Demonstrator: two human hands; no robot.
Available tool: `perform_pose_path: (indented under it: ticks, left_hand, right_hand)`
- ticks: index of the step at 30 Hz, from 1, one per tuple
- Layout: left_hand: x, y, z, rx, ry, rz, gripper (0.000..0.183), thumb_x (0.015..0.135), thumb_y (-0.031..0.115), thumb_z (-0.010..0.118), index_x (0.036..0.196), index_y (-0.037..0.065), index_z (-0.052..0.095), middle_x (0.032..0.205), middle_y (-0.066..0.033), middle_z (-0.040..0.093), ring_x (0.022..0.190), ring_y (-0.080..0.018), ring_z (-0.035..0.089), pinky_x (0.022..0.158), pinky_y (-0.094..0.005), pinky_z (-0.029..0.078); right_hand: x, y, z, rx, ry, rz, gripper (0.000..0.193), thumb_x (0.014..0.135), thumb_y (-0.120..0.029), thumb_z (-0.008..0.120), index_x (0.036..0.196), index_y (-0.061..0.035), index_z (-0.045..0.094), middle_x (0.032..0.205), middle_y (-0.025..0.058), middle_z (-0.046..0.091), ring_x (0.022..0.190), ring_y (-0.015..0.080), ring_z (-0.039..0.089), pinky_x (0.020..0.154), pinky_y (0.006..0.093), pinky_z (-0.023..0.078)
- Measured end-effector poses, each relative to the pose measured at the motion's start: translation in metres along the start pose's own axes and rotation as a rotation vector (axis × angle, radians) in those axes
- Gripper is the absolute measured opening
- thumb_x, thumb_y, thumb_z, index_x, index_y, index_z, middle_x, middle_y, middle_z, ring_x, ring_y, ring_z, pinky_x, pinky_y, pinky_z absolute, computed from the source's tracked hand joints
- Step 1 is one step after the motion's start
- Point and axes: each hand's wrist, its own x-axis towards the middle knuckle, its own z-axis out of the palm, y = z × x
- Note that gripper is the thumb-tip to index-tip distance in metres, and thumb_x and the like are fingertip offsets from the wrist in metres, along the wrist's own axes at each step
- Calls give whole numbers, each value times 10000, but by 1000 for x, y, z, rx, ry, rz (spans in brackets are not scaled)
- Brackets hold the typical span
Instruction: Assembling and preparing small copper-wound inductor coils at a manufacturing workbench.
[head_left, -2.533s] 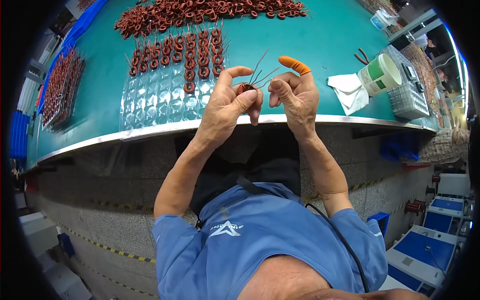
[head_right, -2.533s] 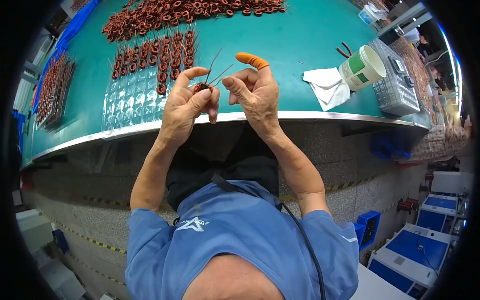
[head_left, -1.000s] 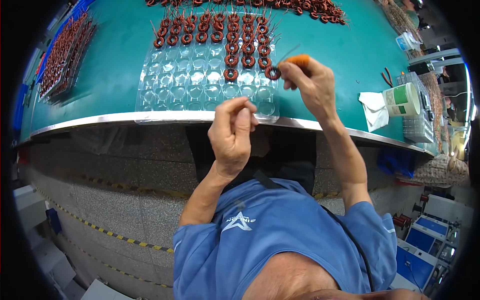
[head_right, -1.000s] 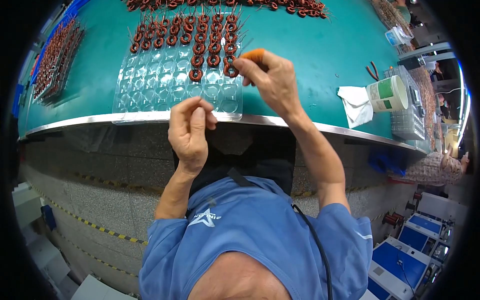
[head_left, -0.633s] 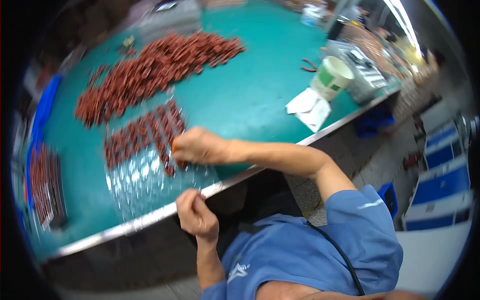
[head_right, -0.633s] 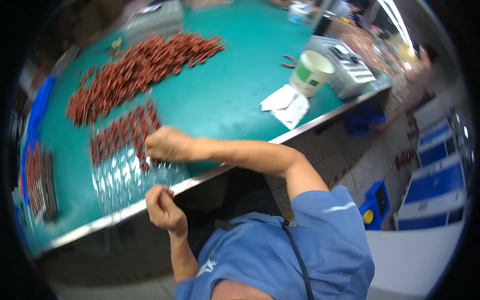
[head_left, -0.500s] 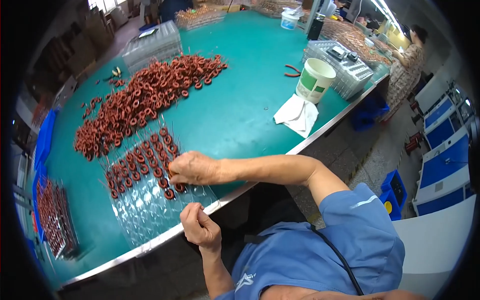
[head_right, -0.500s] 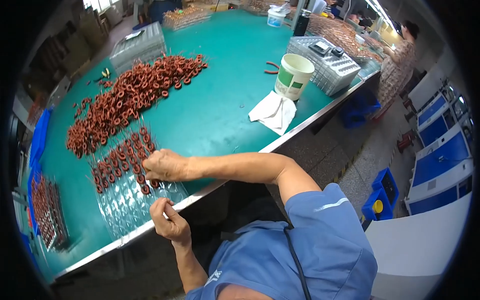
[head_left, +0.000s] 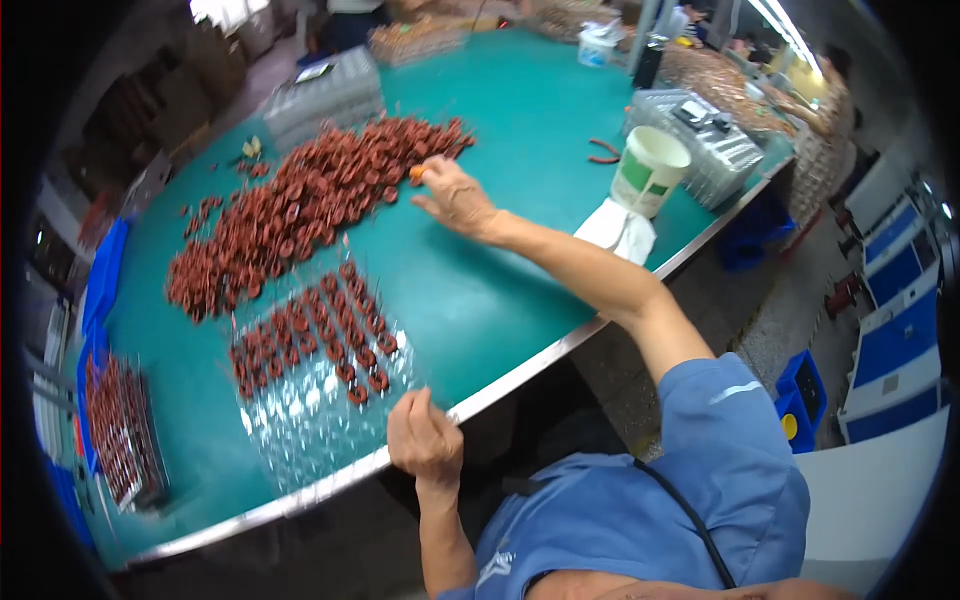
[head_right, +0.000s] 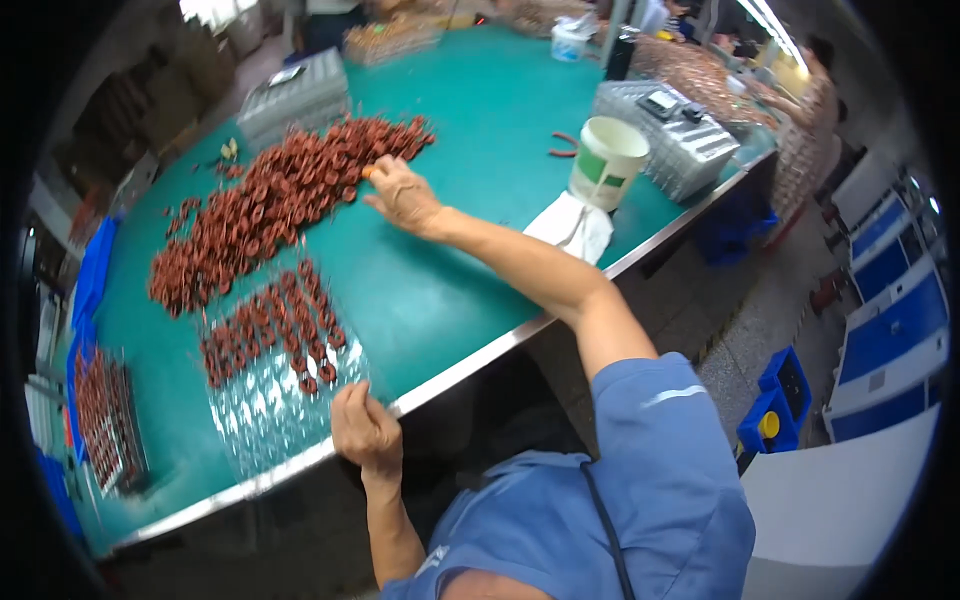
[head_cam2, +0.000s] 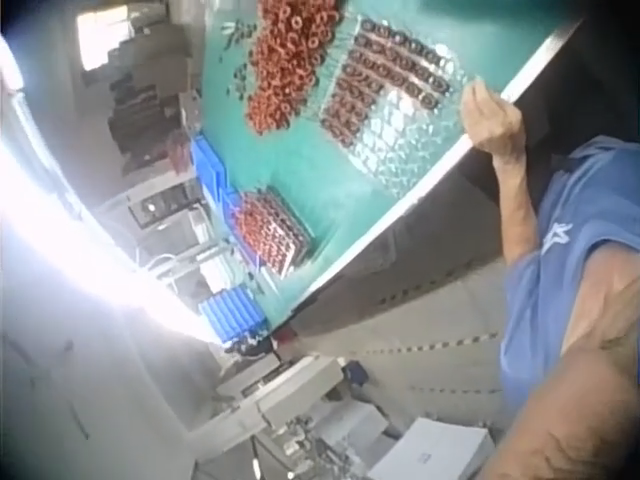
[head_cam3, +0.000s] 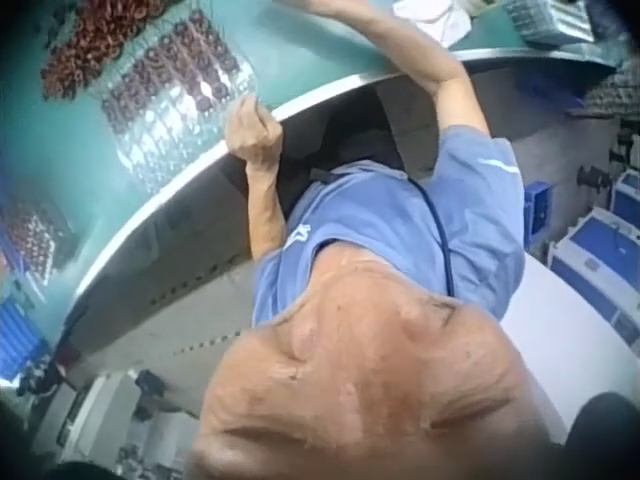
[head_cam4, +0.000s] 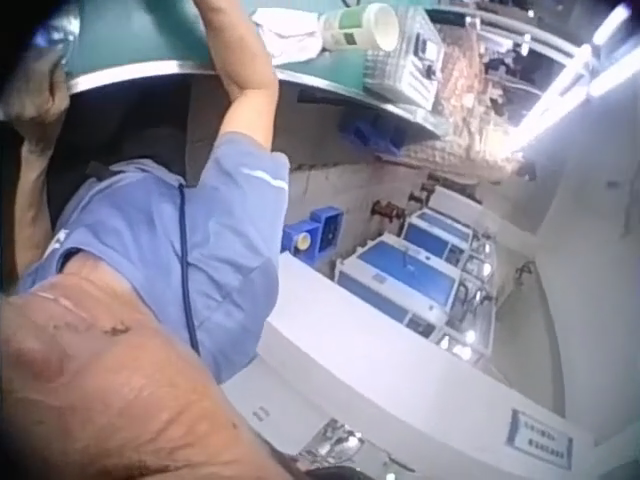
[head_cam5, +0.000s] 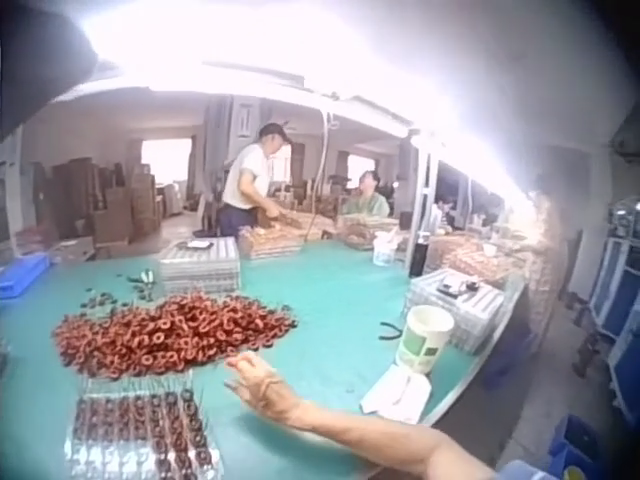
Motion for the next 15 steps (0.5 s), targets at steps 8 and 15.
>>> perform_pose_path:
  ticks: [8,15]
  left_hand:
    - [-6,3,-2,47,-19,80,160,770,-100,554,893,-16,613,852,-162,620,733,-330,612,649,-392,496]
    - [-7,-3,0,55,-52,71,148,787,-102,550,904,-27,604,846,-182,618,747,-346,613,668,-402,502]
  right_hand:
    - [3,65,18,-82,-236,-9,296,856,-172,610,1129,-69,555,1069,116,544,994,324,541,841,433,491]
    - [22,74,22,-148,-383,-73,134,858,-89,491,970,-67,562,1060,158,577,893,323,621,742,447,523]
